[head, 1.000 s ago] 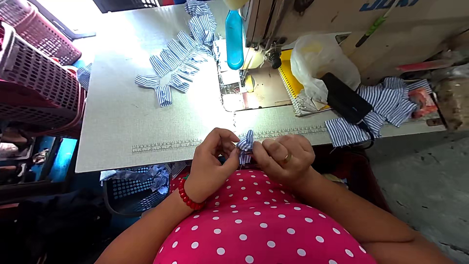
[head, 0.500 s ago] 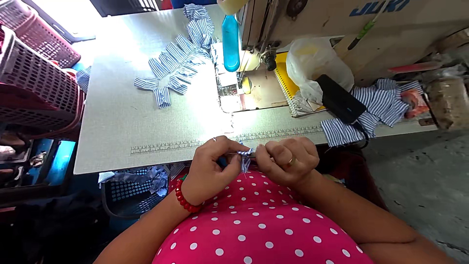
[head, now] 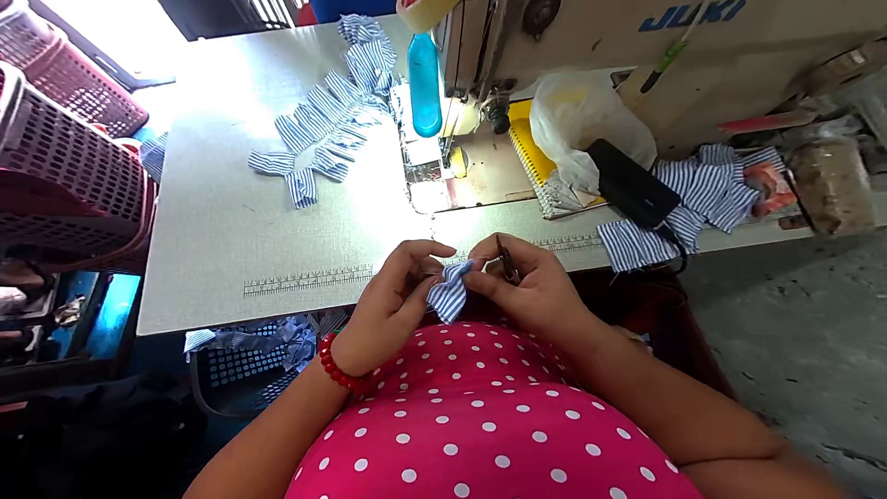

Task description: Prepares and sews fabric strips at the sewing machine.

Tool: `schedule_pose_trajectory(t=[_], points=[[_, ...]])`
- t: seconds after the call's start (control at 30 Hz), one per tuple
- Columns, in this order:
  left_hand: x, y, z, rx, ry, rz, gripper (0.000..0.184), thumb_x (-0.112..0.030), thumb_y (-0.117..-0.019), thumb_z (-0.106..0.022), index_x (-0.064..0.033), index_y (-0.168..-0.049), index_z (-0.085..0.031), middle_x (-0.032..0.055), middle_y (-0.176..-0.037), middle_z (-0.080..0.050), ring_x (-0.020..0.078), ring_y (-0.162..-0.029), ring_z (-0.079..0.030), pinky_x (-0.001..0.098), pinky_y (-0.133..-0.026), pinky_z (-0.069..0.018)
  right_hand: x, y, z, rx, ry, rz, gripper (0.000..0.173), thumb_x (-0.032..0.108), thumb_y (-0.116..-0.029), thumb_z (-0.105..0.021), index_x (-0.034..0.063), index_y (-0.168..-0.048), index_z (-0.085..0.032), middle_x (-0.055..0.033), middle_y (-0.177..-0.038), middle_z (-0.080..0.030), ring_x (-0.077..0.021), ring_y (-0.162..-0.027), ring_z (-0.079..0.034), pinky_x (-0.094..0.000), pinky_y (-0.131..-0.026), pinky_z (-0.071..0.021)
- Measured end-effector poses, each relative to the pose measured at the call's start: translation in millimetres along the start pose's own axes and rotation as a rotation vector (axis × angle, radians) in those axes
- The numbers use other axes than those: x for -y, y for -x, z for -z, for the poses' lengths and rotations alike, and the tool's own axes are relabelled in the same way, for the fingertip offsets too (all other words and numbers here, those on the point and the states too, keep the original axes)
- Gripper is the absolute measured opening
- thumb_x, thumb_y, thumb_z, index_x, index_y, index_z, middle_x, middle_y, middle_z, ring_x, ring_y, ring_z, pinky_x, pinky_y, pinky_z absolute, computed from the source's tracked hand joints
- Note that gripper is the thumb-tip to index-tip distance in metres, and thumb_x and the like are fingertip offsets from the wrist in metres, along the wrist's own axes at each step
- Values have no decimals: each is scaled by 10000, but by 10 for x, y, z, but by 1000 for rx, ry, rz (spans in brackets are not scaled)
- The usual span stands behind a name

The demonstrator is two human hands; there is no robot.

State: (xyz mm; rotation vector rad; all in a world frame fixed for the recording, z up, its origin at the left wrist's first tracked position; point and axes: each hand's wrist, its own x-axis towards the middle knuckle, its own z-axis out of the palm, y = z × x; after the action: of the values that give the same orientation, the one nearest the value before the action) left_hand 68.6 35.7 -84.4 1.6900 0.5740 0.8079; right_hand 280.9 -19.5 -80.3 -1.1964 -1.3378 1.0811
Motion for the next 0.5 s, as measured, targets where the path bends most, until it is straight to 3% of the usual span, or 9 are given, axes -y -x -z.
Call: schedule_pose_trajectory(t=[0.13, 0.27, 0.33, 0.37, 0.43, 0.5], points=[[47, 17, 17, -45, 181, 74, 332, -12, -986, -530, -124, -1298, -544, -19, -970, -656, 52, -838, -654, 228, -767, -576, 4, 8, -18, -33, -100, 44, 68, 129, -950, -688, 141, -1008, -655, 40, -998, -656, 18, -609, -493, -122, -519, -421], [50, 24, -71, -157, 184, 34, 355, 13, -954, -603, -134, -1272, -550, -34, -915, -636, 42, -789, -633, 210, -740, -566, -1, 55, -102, -115, -153, 38, 306, 97, -903, -748, 144, -1184, -636, 51, -906, -643, 31, -499, -411, -109, -454, -364], [52, 25, -112, -180, 199, 22, 374, 14, -950, -627, -140, -1279, -539, -39, -915, -637, 37, -787, -634, 206, -743, -566, 2, 66, -124, -93, -163, 28, 401, 81, -910, -738, 153, -1273, -584, 34, -1103, -661, 30, -520, -423, -108, -466, -377], [51, 24, -119, -183, 195, 26, 382, 13, -945, -636, -147, -1278, -540, -43, -909, -637, 35, -780, -631, 201, -735, -564, 1, 61, -126, -91, -157, 23, 407, 83, -911, -736, 151, -1283, -586, 33, -1123, -659, 31, -524, -423, -108, -468, -377], [46, 22, -104, -171, 159, 20, 391, 21, -929, -643, -144, -1271, -549, -46, -906, -642, 36, -789, -637, 205, -747, -567, -8, 46, -110, -102, -119, 31, 300, 94, -907, -738, 123, -1193, -652, 35, -1026, -657, 26, -539, -432, -115, -475, -376], [31, 18, -65, -157, 106, -16, 394, 15, -919, -643, -123, -1278, -557, -42, -922, -645, 40, -813, -642, 211, -764, -568, -27, 31, -60, -74, -59, 64, 105, 115, -917, -717, 126, -1018, -693, 34, -1048, -624, 25, -640, -501, -110, -530, -441]])
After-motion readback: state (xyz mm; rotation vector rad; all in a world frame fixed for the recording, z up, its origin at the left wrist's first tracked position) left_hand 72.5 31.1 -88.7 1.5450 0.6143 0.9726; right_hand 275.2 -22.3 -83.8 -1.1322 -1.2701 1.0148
